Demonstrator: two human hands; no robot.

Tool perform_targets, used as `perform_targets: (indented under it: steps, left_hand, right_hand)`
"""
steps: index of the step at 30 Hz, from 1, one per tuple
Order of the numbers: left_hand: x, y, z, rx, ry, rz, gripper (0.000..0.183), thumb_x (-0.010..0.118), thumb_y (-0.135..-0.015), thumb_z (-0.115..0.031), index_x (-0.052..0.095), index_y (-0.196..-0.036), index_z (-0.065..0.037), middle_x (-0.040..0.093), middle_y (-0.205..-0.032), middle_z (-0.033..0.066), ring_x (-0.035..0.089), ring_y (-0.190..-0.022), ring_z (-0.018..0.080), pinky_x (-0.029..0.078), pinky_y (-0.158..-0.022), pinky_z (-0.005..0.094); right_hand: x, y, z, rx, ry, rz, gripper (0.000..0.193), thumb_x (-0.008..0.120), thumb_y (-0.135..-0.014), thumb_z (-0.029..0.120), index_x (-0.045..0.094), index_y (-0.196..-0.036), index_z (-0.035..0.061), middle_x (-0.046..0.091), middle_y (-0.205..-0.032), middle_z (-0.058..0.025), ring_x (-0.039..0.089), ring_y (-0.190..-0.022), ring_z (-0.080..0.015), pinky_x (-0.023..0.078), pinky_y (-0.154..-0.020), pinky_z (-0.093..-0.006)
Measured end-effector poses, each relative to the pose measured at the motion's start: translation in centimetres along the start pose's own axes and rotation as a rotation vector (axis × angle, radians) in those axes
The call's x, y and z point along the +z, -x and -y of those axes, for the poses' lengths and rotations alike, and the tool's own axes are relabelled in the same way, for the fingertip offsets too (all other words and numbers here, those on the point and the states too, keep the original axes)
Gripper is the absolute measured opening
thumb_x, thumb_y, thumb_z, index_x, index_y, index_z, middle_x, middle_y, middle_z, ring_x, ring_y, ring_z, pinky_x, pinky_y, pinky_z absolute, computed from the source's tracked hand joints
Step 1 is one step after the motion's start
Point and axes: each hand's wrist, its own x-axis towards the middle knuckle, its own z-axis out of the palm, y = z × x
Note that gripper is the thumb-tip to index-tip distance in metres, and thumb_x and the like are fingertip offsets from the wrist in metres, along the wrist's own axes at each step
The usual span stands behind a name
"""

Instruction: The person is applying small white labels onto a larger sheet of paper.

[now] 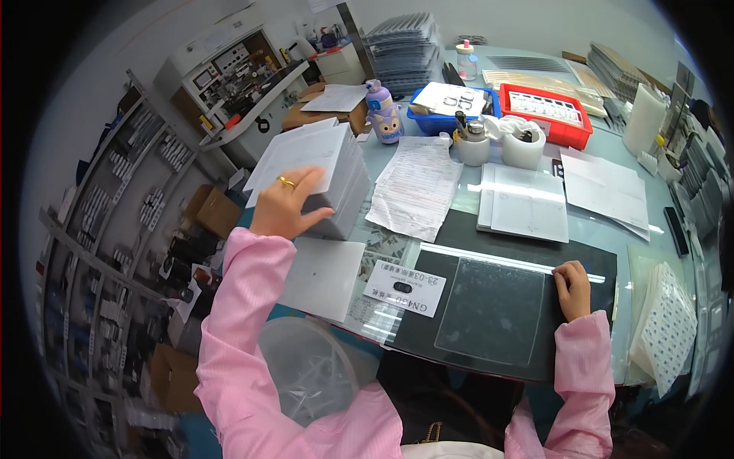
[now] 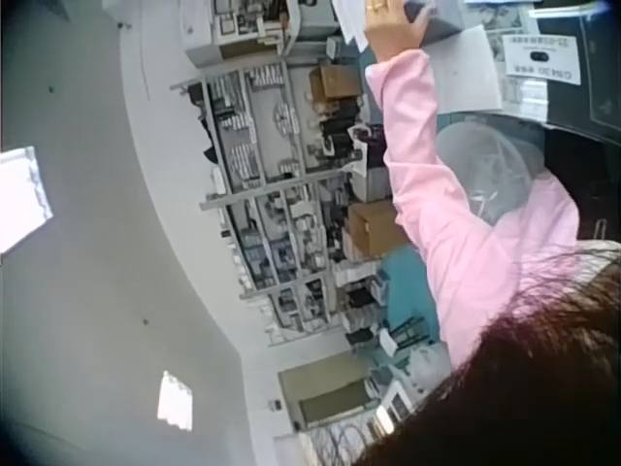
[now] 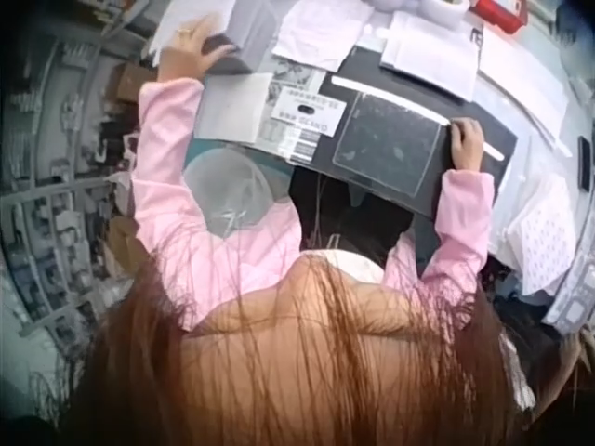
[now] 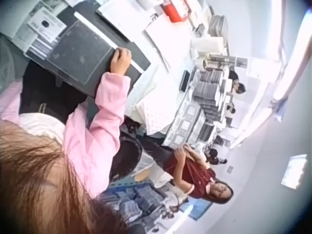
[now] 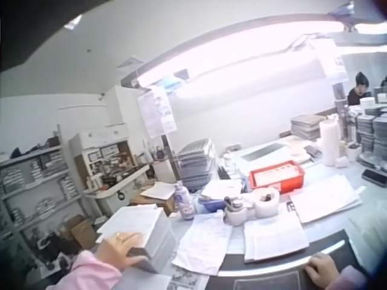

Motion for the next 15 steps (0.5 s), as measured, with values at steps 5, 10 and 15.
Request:
perform_targets:
  steps: [5, 10, 15]
  left_hand:
    - [0.9, 0.4, -0.8, -0.012, -0.156, 0.013, 0.036, 0.064, -0.079, 0.0, 0.071, -0.113, -0.011, 0.071, -0.111, 0.0058, 0.067, -0.101, 0.0253, 0.053, -0.082, 0.0372]
    - [2.6, -0.5, -18.5, 0.181, 0.178, -0.137, 0.038, 0.061, -0.084, -0.007, 0.07, -0.119, -0.017, 0.067, -0.125, 0.0065, 0.064, -0.115, 0.025, 0.05, -0.093, 0.0395]
    - [4.7, 2.6, -31.1, 0.166, 0.623, 0.041, 0.033, 0.059, -0.086, -0.013, 0.07, -0.118, -0.016, 0.067, -0.123, 0.007, 0.063, -0.116, 0.0264, 0.048, -0.097, 0.0386]
  right_hand:
    - [-0.2, 0.0, 0.4, 0.003, -0.035, -0.035, 0.003, 0.063, -0.088, -0.001, 0.062, -0.09, 0.0003, 0.059, -0.088, -0.0106, 0.059, -0.074, -0.0239, 0.046, -0.066, -0.032]
    - [-0.8, 0.0, 1.7, 0.418, -0.843, 0.289, 0.032, 0.048, -0.104, 0.026, 0.061, -0.118, 0.0013, 0.069, -0.104, -0.0108, 0.066, -0.08, -0.0185, 0.054, -0.069, -0.0288]
    - [-1.8, -0.4, 3.8, 0.529, -1.104, 0.46, 0.053, 0.056, -0.099, 0.034, 0.051, -0.136, -0.003, 0.063, -0.123, -0.0125, 0.063, -0.107, -0.0195, 0.052, -0.091, -0.0341]
